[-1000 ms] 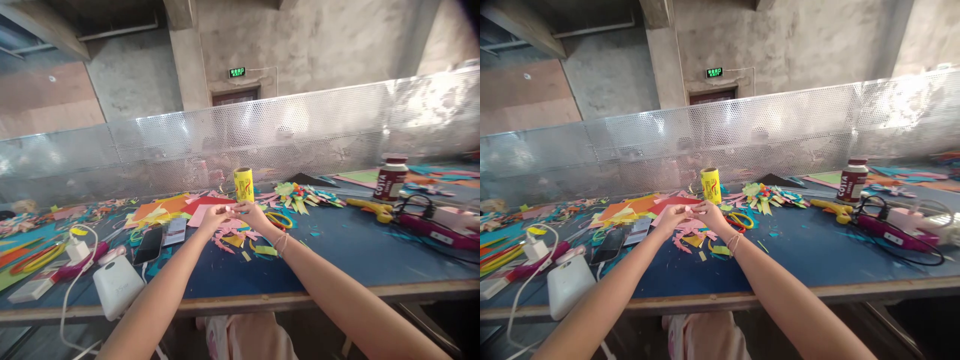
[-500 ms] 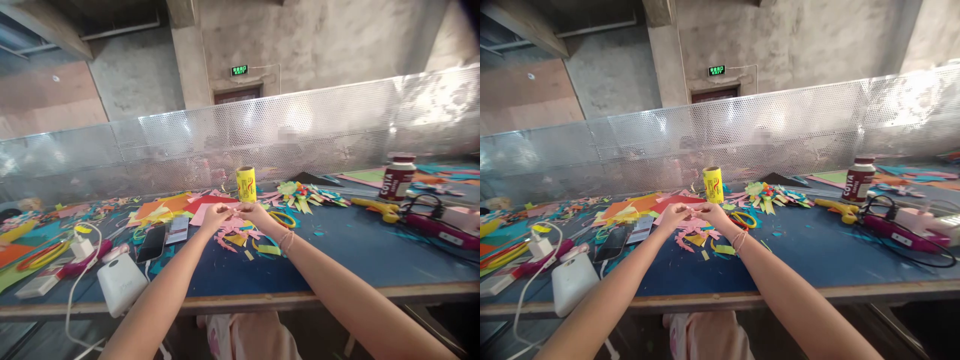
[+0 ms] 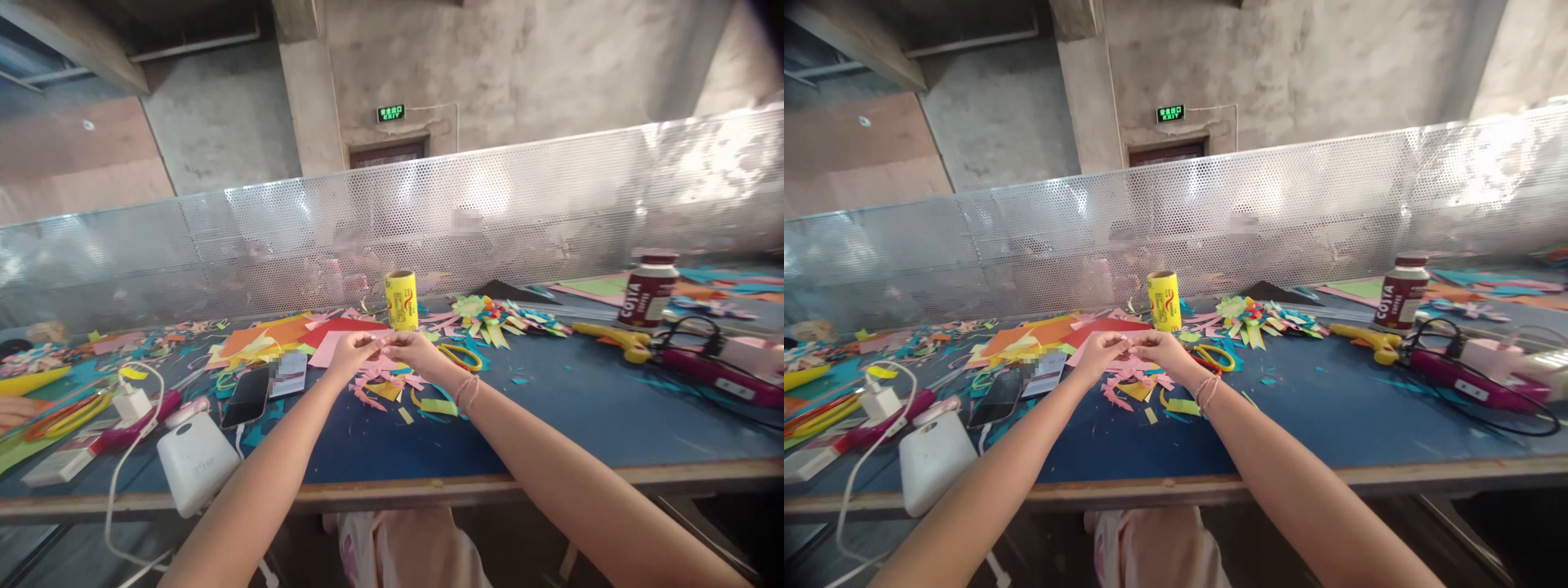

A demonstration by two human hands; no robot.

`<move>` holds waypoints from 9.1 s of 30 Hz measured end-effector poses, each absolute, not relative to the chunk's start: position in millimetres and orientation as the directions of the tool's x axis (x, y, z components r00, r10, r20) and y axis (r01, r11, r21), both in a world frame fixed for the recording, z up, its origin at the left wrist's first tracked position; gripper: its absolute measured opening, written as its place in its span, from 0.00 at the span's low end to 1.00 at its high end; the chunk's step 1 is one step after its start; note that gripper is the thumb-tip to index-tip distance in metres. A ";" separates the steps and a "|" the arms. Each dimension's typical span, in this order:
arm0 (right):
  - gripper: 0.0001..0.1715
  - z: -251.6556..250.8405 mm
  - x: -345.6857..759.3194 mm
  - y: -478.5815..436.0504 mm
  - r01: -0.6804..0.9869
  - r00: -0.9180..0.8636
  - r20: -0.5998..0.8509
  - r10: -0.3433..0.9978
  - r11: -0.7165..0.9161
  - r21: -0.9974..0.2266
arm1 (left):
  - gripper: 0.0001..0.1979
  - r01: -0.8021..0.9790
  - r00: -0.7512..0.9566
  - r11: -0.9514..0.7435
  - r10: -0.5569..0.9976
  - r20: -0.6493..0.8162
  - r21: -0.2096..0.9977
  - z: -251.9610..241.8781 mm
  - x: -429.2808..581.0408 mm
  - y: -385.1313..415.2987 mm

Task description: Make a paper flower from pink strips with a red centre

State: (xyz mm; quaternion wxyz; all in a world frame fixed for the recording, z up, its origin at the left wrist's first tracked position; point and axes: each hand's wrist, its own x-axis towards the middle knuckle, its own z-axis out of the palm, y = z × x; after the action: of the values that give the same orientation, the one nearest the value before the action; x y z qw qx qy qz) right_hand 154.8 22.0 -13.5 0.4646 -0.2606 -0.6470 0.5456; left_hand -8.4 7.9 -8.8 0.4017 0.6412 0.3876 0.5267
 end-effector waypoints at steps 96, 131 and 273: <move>0.13 -15.8 154.9 28.9 0.175 -0.233 0.535 0.812 0.576 -0.798 | 0.15 -0.132 0.071 -0.231 0.968 0.242 0.964 -5.7 -2.5 5.8; 0.10 -7.2 162.2 24.2 0.202 -0.313 0.432 0.846 0.504 -0.840 | 0.14 -0.013 0.156 -0.238 0.959 0.237 0.971 -3.5 -0.4 1.6; 0.06 -10.4 155.0 21.5 0.126 -0.308 0.405 0.861 0.458 -0.880 | 0.18 -0.141 0.249 -0.277 0.919 0.305 0.951 -5.9 -0.9 1.5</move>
State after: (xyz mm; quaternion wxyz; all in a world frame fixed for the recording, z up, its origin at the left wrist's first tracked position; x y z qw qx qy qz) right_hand 155.0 21.5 -10.4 0.4746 -0.3477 -0.7099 0.3872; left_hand -0.9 1.5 -5.9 0.5081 0.6054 0.3216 0.5215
